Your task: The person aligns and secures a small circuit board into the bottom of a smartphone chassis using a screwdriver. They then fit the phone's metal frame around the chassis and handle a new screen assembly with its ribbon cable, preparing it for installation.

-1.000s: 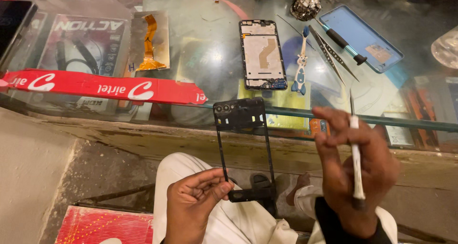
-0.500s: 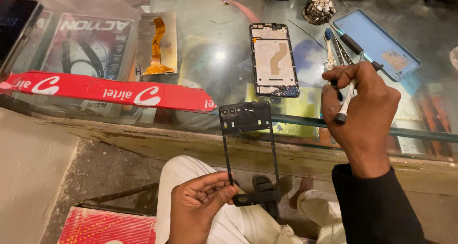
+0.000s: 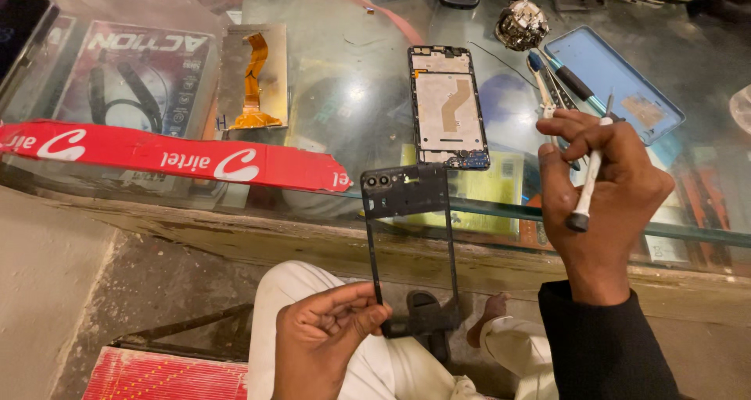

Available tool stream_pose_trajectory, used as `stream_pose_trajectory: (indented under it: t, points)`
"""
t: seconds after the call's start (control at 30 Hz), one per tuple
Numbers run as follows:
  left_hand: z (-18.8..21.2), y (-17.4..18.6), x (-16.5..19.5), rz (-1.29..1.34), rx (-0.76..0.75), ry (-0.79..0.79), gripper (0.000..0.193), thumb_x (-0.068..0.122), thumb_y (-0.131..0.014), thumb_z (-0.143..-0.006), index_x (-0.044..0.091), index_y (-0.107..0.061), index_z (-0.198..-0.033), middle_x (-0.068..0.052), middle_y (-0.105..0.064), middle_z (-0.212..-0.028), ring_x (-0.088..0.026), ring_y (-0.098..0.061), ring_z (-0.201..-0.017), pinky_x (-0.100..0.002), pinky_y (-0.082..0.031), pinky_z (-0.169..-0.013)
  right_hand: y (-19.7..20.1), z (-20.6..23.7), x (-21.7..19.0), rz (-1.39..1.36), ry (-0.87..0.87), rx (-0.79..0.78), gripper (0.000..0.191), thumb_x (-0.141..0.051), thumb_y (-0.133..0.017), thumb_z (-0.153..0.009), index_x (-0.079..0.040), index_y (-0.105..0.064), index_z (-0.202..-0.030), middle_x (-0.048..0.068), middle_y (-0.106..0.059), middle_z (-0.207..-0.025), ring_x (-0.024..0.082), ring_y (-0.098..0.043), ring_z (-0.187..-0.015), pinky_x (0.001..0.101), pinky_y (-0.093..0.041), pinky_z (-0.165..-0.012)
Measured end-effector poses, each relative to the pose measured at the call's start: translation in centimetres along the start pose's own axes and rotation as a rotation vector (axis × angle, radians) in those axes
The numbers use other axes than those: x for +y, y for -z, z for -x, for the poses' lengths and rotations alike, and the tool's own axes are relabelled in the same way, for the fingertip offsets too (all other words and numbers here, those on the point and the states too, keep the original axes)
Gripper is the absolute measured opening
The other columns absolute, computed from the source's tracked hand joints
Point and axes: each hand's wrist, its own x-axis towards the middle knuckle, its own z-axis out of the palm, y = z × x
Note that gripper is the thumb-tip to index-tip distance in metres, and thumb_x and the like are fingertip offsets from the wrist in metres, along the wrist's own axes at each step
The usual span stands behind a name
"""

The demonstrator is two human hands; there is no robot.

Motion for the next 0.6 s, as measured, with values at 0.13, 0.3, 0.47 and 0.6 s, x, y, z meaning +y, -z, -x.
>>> stream_pose_trajectory:
  t: [0.13,0.3,0.47,0.6]
  points:
    - [-0.9,-1.8,4.0,-0.097,-0.002,-0.137,0.028,-0.004,-0.081,-0.081,-0.012,-0.078,-0.108,-0.013,-0.079,-0.083,-0.012,-0.071,-0.070,-0.027,-0.059,-0.065,0.3,-0.1,-0.3,-0.251,-0.030,0.038,0.019,0.009,-0.065,-0.097,-0.003,-0.051,-0.098,0.021,-0.073,-0.111,0.027,-0.074,-0.114,0.0404,-0.060,-0.106]
    - [-6.9,-5.1,9.7,-0.081,-0.172,-0.426,0.028,-0.001,-0.076,-0.089,-0.010,-0.073,-0.115,-0.008,-0.078,-0.094,-0.008,-0.070,-0.078,-0.023,-0.060,-0.072,-0.6,-1.8,-0.6,-0.567,-0.140,-0.059,0.018,0.009,-0.064,-0.102,-0.004,-0.052,-0.101,0.022,-0.070,-0.117,0.026,-0.073,-0.120,0.0403,-0.065,-0.105]
    - [-13.3,-7.8,12.5,-0.098,-0.254,-0.444,0.026,0.000,-0.078,-0.088,-0.011,-0.073,-0.112,-0.009,-0.078,-0.089,-0.009,-0.070,-0.073,-0.024,-0.060,-0.068,-1.7,-2.4,-0.6,-0.715,-0.196,-0.060,0.019,0.011,-0.066,-0.102,-0.002,-0.052,-0.103,0.026,-0.070,-0.123,0.024,-0.074,-0.112,0.0363,-0.064,-0.101]
    - [-15.5,-8.4,12.1,-0.087,-0.269,-0.437,0.027,-0.001,-0.078,-0.087,-0.011,-0.073,-0.111,-0.010,-0.078,-0.090,-0.009,-0.069,-0.071,-0.023,-0.060,-0.066,-1.5,-2.0,-0.4,-0.673,-0.232,-0.031,0.025,0.012,-0.072,-0.093,-0.002,-0.052,-0.101,0.027,-0.069,-0.125,0.021,-0.074,-0.110,0.0338,-0.064,-0.099]
